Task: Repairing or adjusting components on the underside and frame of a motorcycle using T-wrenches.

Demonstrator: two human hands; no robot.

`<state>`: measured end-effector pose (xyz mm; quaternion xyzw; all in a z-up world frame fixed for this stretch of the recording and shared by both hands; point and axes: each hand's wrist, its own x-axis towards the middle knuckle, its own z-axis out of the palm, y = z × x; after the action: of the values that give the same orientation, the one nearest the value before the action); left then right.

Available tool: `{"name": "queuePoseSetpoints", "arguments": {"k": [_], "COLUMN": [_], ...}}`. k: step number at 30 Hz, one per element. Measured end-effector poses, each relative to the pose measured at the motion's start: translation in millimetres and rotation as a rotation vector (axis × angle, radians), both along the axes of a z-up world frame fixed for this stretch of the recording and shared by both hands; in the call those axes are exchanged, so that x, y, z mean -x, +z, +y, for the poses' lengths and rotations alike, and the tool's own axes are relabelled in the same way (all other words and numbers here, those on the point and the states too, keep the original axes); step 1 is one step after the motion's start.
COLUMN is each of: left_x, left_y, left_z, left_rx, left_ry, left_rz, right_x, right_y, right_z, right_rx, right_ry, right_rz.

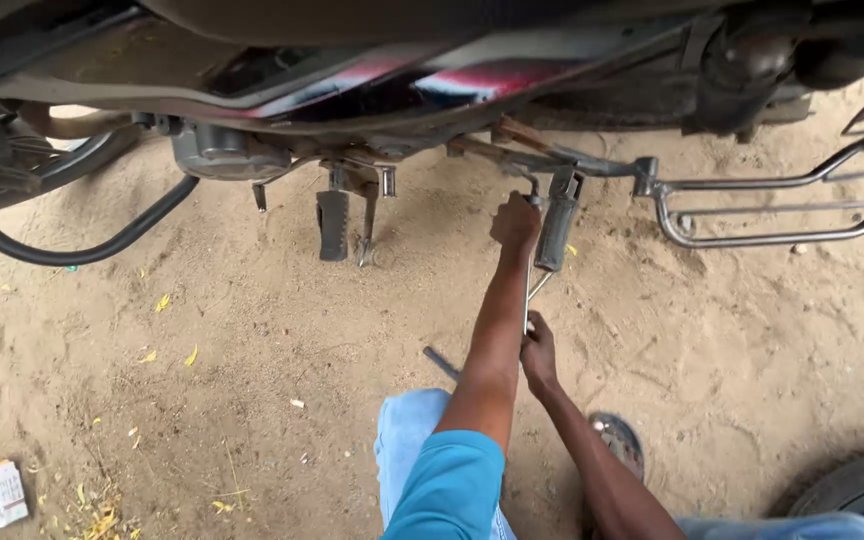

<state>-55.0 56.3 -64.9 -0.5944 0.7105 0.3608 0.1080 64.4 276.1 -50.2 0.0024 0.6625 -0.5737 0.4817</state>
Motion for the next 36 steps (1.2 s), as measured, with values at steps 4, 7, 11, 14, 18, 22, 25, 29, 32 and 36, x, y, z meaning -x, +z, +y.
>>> {"name": "queuePoseSetpoints", "arguments": {"k": [4, 7, 11, 14, 18, 22, 25, 29, 32, 36], "left_x": [1, 0, -6, -14, -28, -50, -51, -46, -41, -27], "left_y": [-23, -24, -15, 7, 16, 50, 63, 71, 59, 27], "left_z": [1, 5, 3, -5, -19, -19, -19, -15, -18, -14], "left_rx": [-0.01, 0.032, -0.007, -0.016, -0.113, -0.149, -0.087, -0.08, -0.09, 0.005], "left_ry": [0.044, 0.033, -0.035, -0.111, -0.165, -0.165, -0.2, -0.172, -0.175, -0.189], "left_rz": [-0.002, 0.025, 0.078, 0.163, 0.352, 0.461, 0.471, 0.401, 0.352, 0.247], "right_x": [2, 5, 1, -6, -24, -46, -56, -62, -61, -51], "right_y": [1, 4, 10, 9, -1, -2, 11, 11, 17, 6], "right_z": [14, 19, 22, 20, 20, 20, 12, 6, 2, -5], "right_rx": [0.01, 0.053, 0.046, 0.056, 0.084, 0.115, 0.168, 0.141, 0.075, 0.003], "right_ry": [0.019, -0.015, -0.064, -0.098, -0.119, -0.112, -0.116, -0.075, -0.038, 0.008], "right_rz": [-0.008, -0.026, -0.041, -0.053, -0.06, -0.042, -0.036, -0.021, -0.002, -0.01]}}
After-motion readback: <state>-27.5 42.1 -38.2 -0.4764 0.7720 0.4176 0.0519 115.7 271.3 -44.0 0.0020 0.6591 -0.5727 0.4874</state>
